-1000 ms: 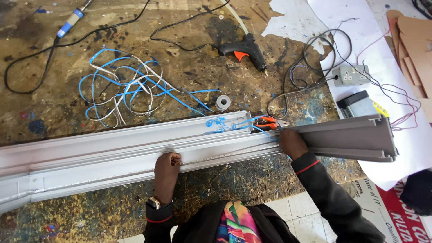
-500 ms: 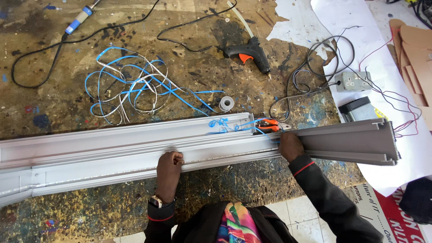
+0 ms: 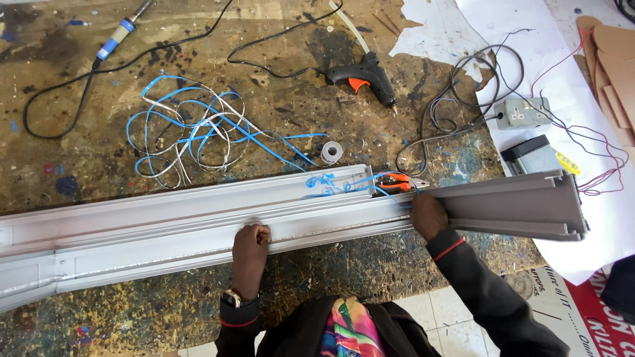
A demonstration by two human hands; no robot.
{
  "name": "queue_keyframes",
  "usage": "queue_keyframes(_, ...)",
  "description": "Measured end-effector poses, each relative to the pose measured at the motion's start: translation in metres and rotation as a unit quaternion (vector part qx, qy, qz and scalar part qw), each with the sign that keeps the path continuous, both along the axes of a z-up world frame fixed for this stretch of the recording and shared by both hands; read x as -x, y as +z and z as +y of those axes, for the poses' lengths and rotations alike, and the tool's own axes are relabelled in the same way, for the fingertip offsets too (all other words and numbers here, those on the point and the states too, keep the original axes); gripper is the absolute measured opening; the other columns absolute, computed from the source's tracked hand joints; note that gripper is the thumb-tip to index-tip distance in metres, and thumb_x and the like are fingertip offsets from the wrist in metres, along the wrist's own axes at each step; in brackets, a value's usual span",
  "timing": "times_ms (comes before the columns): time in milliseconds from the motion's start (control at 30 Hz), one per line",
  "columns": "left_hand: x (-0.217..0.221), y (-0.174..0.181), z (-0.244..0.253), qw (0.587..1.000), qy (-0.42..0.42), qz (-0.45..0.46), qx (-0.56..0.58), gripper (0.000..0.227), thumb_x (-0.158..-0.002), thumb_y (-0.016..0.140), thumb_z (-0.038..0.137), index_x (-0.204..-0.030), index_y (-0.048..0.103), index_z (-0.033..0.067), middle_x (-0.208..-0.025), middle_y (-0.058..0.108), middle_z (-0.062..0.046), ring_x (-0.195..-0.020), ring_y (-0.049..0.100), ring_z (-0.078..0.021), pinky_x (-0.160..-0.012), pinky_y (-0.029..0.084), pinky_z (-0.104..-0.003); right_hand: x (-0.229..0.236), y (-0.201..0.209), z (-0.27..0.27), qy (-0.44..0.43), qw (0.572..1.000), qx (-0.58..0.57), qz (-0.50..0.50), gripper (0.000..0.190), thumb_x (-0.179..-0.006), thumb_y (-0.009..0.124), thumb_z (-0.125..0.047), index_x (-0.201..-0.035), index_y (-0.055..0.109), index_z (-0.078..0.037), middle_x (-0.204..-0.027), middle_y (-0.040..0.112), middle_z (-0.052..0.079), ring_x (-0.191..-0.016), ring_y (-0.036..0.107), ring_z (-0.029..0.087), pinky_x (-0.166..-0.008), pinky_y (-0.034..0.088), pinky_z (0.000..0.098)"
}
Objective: The person assembles a long, white aluminum light fixture on a cluttered workbench. They insert a smaller gray profile into the main fixture, then thread blue and white wires through the fixture's channel, and finally attach a gray end cap to the fixture.
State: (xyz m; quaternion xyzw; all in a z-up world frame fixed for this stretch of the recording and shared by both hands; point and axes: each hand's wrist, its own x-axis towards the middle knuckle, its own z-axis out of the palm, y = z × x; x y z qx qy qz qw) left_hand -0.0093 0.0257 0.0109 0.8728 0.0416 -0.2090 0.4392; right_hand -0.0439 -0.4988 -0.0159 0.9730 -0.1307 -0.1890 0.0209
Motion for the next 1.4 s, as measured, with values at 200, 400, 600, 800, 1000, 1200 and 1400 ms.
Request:
queue_keyframes(200, -0.002, -0.002, -0.002, 1.0, -0.009, 0.0, -0.021, 0.008, -0.11, 0.07, 0.002, -0.118, 0.071, 0.0056, -0.106, 0.069, -0.016, -0.106, 0.067, -0.0347, -0.093, 0.058, -0.054, 0.002, -0.004, -0.002, 0.035, 0.999, -0.012, -0.021, 0.017, -0.102, 0.071, -0.007, -0.09, 0.08, 0.002, -0.078, 0.079, 0.021, -0.083, 0.085, 0.04, -0.065, 0.074, 0.0469)
queue_keyframes(400, 0.0, 0.005, -0.002, 1.0, -0.01, -0.002, -0.03, 0.009, -0.11, 0.071, 0.004, -0.118, 0.071, 0.0083, -0.107, 0.068, -0.013, -0.108, 0.066, -0.033, -0.095, 0.058, -0.053, 0.003, -0.015, -0.003, 0.004, 1.0, -0.024, -0.014, 0.023, -0.103, 0.067, -0.008, -0.088, 0.08, 0.001, -0.081, 0.08, 0.023, -0.087, 0.085, 0.042, -0.066, 0.072, 0.0504)
queue_keyframes(600, 0.027, 0.019, -0.031, 0.977, -0.092, -0.089, -0.168, 0.021, -0.113, 0.059, 0.014, -0.118, 0.08, 0.012, -0.107, 0.076, -0.012, -0.1, 0.073, -0.027, -0.092, 0.059, -0.046, 0.007, -0.052, -0.02, -0.004, 1.0, -0.025, -0.006, 0.025, -0.101, 0.062, -0.007, -0.085, 0.081, -0.004, -0.086, 0.082, 0.023, -0.088, 0.083, 0.043, -0.067, 0.068, 0.0555)
queue_keyframes(800, 0.075, 0.02, -0.077, 0.933, -0.121, -0.238, -0.243, 0.051, -0.106, 0.078, 0.045, -0.134, 0.064, 0.005, -0.138, 0.061, -0.019, -0.135, 0.056, -0.0424, -0.123, 0.044, -0.059, 0.006, -0.061, -0.014, 0.025, 0.999, -0.01, -0.046, 0.02, -0.095, 0.066, -0.002, -0.083, 0.082, -0.008, -0.084, 0.081, 0.021, -0.08, 0.082, 0.043, -0.065, 0.067, 0.0547)
queue_keyframes(1000, 0.077, 0.02, -0.09, 0.937, -0.112, -0.271, -0.193, 0.051, -0.102, 0.086, 0.045, -0.135, 0.066, 0.0106, -0.136, 0.058, -0.018, -0.13, 0.055, -0.0401, -0.114, 0.048, -0.058, 0.004, -0.06, -0.007, -0.002, 0.999, -0.02, -0.031, 0.021, -0.097, 0.066, 0.0, -0.089, 0.084, -0.008, -0.089, 0.083, 0.02, -0.086, 0.083, 0.043, -0.068, 0.068, 0.0545)
queue_keyframes(1200, 0.075, 0.025, -0.106, 0.93, -0.119, -0.259, -0.23, 0.056, -0.097, 0.086, 0.056, -0.134, 0.076, 0.0165, -0.134, 0.058, -0.015, -0.134, 0.056, -0.0398, -0.123, 0.04, -0.063, 0.006, -0.061, -0.002, 0.0, 0.998, -0.039, -0.038, 0.022, -0.098, 0.068, 0.001, -0.086, 0.083, -0.01, -0.088, 0.082, 0.017, -0.083, 0.082, 0.04, -0.064, 0.068, 0.0531)
queue_keyframes(1400, 0.071, 0.039, -0.129, 0.944, -0.133, -0.185, -0.241, 0.056, -0.097, 0.082, 0.065, -0.134, 0.078, 0.0226, -0.14, 0.057, -0.016, -0.144, 0.05, -0.04, -0.131, 0.027, -0.073, 0.009, -0.077, -0.008, 0.046, 0.995, -0.03, -0.082, 0.02, -0.097, 0.069, -0.003, -0.083, 0.08, -0.012, -0.083, 0.078, 0.015, -0.075, 0.079, 0.038, -0.06, 0.065, 0.0531)
